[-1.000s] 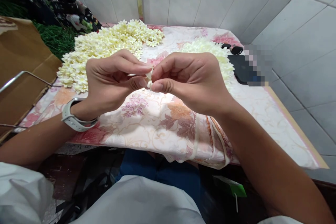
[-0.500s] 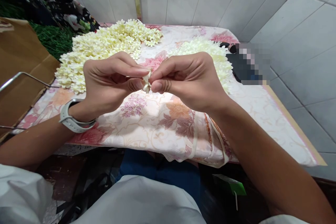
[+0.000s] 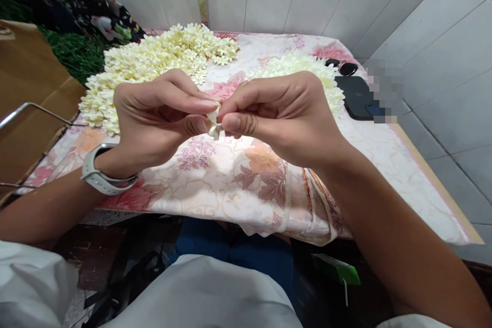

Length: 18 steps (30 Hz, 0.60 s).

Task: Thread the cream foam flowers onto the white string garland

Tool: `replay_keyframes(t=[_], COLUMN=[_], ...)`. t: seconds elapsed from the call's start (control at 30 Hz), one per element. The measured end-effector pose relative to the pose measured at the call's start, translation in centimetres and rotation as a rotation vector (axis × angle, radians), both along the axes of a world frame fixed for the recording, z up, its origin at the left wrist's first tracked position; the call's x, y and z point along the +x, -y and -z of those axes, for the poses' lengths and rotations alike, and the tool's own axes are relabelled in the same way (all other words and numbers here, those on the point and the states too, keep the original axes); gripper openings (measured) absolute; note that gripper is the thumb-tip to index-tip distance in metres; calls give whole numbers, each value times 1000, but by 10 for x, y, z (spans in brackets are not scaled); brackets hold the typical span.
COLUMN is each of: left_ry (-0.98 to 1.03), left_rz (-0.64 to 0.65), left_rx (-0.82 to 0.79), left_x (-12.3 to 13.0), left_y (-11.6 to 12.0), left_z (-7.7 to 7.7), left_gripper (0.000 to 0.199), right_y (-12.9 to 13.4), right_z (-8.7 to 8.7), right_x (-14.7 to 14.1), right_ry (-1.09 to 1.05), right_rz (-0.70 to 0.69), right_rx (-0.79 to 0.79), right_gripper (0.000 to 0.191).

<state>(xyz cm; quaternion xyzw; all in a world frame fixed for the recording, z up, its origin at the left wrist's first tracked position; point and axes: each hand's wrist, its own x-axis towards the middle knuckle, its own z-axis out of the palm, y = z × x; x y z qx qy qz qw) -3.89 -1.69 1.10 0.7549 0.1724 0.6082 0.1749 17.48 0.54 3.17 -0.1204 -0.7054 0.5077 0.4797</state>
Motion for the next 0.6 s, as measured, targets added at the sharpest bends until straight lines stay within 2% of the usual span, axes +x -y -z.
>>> replay_keyframes(t=[0.13, 0.33, 0.4, 0.6], left_ry=[-60, -151, -149, 4], left_rz=[-76, -133, -115, 21], left_rx=[-17, -28, -35, -24], left_x=[-2, -7, -5, 3], left_y=[1, 3, 5, 8], left_z=[-1, -1, -3, -8], left_gripper=[27, 38, 37, 16], right_y=[0, 6, 8, 11], right_z=[-3, -9, -10, -13], right_x=[1, 2, 3, 6], right_ry=[-6, 28, 45, 95], right_rz=[-39, 9, 9, -21], right_rx=[19, 4, -5, -49], right_gripper=[16, 14, 13, 14])
